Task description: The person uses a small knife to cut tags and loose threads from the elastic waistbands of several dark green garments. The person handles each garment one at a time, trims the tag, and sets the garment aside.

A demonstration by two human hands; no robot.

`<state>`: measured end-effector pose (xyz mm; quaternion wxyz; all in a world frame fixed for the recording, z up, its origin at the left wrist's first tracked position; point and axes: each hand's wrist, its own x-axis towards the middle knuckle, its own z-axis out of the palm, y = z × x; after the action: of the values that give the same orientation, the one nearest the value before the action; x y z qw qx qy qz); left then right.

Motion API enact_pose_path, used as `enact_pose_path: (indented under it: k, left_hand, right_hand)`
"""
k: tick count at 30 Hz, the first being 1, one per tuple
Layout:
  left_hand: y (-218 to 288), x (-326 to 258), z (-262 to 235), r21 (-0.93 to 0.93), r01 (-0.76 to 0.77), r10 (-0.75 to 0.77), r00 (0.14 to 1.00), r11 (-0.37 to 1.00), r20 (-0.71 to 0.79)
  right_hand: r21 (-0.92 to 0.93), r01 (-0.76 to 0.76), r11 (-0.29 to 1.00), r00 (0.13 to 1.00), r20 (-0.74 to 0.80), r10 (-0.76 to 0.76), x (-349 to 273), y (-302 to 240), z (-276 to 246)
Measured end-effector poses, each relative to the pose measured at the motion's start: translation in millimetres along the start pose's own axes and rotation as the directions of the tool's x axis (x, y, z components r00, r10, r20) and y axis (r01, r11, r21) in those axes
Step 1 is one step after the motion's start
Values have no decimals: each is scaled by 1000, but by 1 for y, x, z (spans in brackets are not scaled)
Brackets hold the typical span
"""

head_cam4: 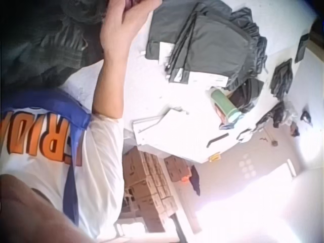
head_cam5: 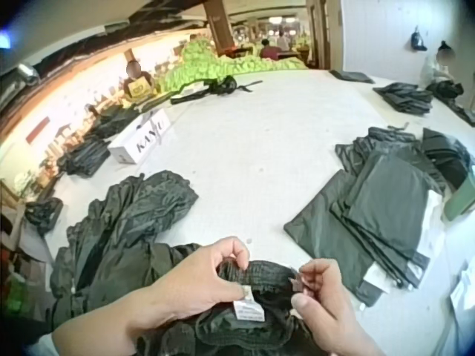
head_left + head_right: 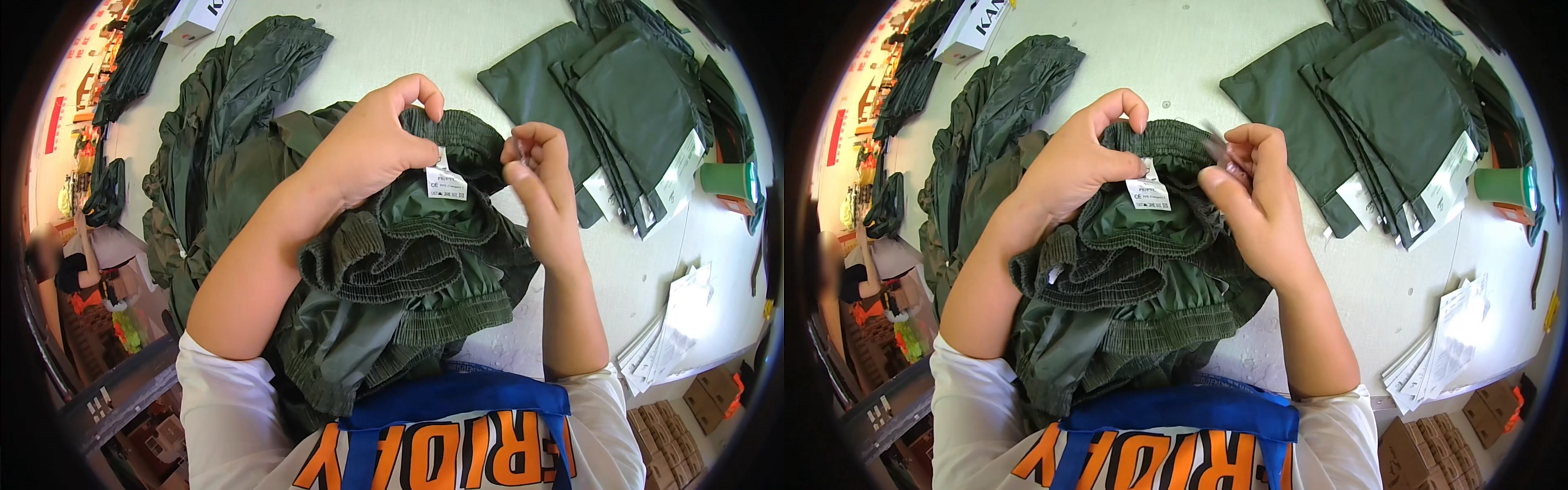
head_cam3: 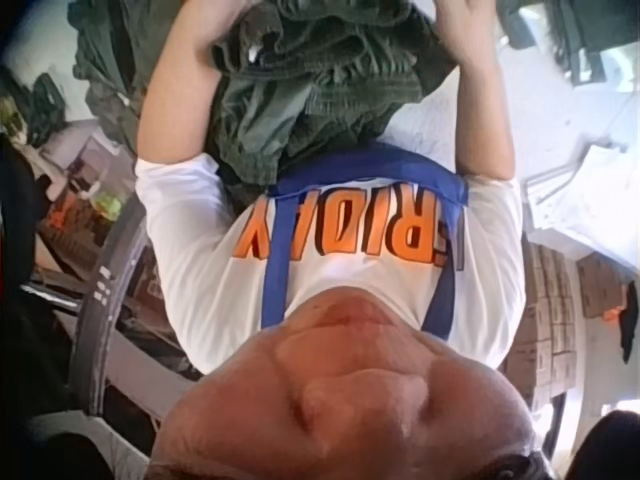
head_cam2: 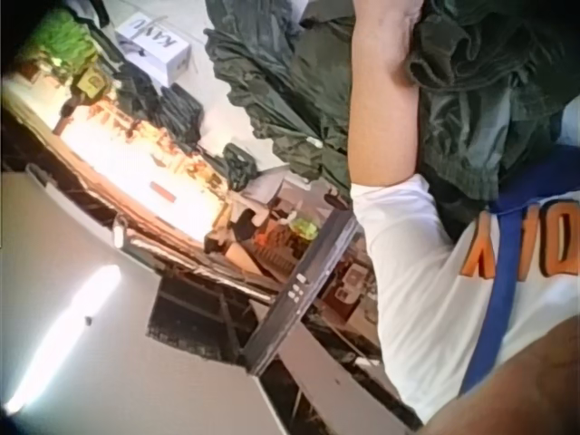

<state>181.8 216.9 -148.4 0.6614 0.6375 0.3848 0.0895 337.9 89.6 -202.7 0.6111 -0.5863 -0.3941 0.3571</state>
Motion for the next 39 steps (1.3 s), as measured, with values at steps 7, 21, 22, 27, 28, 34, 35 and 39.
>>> enact_pose_path:
  k: [7,21,22,27,28,34,35,39]
  left_hand:
    - [4,-5,0,32,18,-18,1000,999,-11]
    - [3,-9,15,373,-200,251,964,906,-92]
    - [0,-8,15,355,-223,272,957,908,-96]
    - [-5,-7,12,299,-237,283,952,924,-121]
    - [-5,-6,10,277,-226,265,958,934,-112]
    - [-2,-6,8,64,-101,107,990,993,-95]
    - [-3,-6,6,13,-89,90,992,996,-92]
    - [-2,-5,7,-169,-16,5,998,986,-70]
  right_hand:
    - [-262,-121,957,992,-1,125,-2,-11,8]
    - [-334,-17,943,979,-196,-52,4,-15,31]
    - [-365,42,930,978,-176,-113,4,-15,31]
    - [11,-145,989,989,-12,145,7,-19,24]
    - [136,-134,982,989,-43,141,8,-17,22]
    - [199,-58,978,985,-149,89,2,13,-14]
    - [92,-38,995,992,-113,49,-2,13,-13]
    - [-175,31,984,999,-8,-33,-9,11,-13]
